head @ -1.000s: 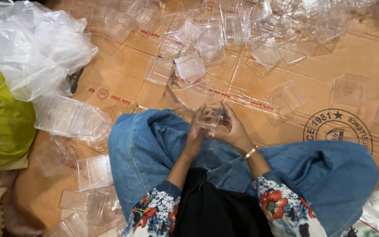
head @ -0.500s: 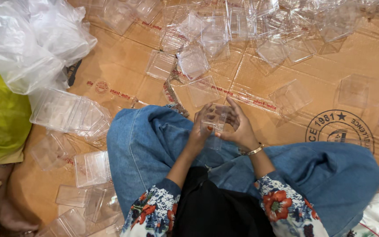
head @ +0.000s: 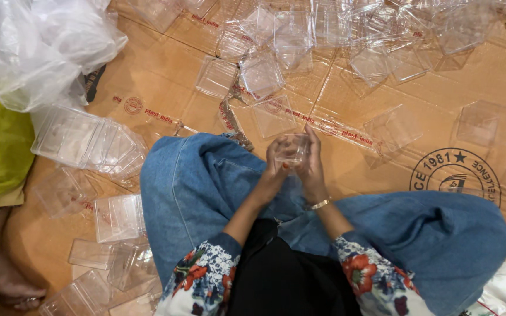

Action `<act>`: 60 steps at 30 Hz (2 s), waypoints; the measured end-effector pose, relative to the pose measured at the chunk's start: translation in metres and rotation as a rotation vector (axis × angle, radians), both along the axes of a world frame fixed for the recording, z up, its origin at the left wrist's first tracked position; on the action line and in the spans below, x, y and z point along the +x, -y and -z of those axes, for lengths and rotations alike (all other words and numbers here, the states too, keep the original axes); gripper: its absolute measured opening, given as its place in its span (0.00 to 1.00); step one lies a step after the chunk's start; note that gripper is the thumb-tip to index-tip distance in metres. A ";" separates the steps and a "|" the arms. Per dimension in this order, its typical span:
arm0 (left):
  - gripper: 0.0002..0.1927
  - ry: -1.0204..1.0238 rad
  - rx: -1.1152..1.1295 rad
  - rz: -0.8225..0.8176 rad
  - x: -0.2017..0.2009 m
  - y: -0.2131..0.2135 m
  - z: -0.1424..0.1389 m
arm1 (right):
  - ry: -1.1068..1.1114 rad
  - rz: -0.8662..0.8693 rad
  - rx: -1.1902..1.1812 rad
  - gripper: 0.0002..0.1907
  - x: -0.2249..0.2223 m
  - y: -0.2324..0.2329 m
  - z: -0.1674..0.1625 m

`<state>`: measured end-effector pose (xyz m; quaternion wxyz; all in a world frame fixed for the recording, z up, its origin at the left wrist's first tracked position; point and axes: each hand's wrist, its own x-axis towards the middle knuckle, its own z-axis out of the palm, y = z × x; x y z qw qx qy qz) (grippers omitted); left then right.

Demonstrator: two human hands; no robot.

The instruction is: The person sits on the floor among scattered clear plastic containers and folds each flat container piece by hand, pressing the sides and base to shape it into an open box, then sets the formed container aside and picks up the next flat piece.

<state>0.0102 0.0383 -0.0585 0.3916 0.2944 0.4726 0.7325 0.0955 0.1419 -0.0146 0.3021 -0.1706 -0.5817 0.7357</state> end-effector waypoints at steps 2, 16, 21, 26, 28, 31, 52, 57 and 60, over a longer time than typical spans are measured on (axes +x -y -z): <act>0.49 0.075 0.056 -0.013 0.000 0.002 0.001 | -0.124 -0.032 -0.048 0.55 -0.001 0.001 0.009; 0.56 -0.915 -0.455 -0.134 0.084 0.101 -0.163 | 0.259 -0.035 -0.527 0.29 0.047 -0.006 0.026; 0.35 -0.486 -0.227 -0.534 0.070 0.158 -0.155 | 0.186 -0.214 -0.426 0.34 0.051 0.047 -0.016; 0.11 -0.550 -0.409 -0.984 -0.004 0.307 -0.126 | 0.232 -0.127 -0.314 0.31 0.047 0.044 -0.035; 0.13 -0.567 -0.550 -1.133 -0.038 0.369 -0.118 | 0.233 -0.046 -0.314 0.29 0.046 0.036 -0.030; 0.15 -0.634 -0.787 -1.060 -0.083 0.432 -0.109 | 0.258 0.009 -0.286 0.26 0.048 0.031 -0.021; 0.07 -1.668 -0.606 -0.570 -0.020 0.178 -0.065 | 0.691 1.342 0.807 0.19 0.424 -0.314 -0.135; 0.06 -1.691 -0.554 -0.519 -0.053 0.132 -0.048 | 1.314 1.812 0.139 0.39 0.521 -0.414 -0.051; 0.08 -1.752 -0.535 -0.415 -0.066 0.099 -0.032 | 1.340 1.889 0.020 0.52 0.534 -0.467 -0.034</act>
